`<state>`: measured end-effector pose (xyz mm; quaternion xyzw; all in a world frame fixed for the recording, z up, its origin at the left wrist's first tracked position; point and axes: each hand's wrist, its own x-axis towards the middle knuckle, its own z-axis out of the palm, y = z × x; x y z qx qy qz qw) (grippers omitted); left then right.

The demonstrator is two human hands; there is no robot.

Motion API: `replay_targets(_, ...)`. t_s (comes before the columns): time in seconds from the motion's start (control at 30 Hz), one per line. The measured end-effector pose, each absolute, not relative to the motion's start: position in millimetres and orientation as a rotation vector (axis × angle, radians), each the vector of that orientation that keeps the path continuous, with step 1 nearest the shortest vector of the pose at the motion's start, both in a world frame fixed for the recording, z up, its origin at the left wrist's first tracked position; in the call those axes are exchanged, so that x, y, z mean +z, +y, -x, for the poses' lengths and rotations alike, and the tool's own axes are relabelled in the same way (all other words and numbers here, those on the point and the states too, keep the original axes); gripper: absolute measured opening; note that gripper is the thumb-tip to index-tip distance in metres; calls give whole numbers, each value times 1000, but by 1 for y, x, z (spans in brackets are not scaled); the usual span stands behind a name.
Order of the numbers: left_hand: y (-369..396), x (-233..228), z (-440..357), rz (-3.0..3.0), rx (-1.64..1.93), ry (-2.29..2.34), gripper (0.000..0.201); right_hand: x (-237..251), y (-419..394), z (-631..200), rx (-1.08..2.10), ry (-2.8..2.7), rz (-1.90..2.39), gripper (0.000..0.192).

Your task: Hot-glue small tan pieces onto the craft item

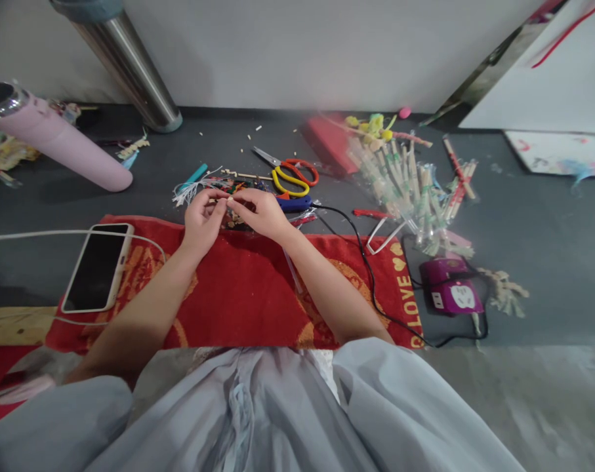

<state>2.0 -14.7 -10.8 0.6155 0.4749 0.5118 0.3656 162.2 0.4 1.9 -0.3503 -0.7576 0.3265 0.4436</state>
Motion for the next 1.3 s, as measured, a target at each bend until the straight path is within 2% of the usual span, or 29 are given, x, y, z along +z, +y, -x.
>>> replay_targets(0.43, -12, -12, -4, -1473, 1274, 1179, 53, -2, 2, -164, 572, -1879, 808, 27)
replay_targets(0.57, -11, -14, -2, -1492, 1199, 1211, 47, -4, 4, -166, 491, -1941, 850, 25)
replay_targets(0.87, -16, -8, -3, -1591, 1265, 1150, 41, -3, 4, -169, 413, -2062, 968, 21)
replay_targets(1.3, -11, -12, -2, -1464, 1244, 1144, 39, -4, 6, -169, 485, -1959, 962, 23)
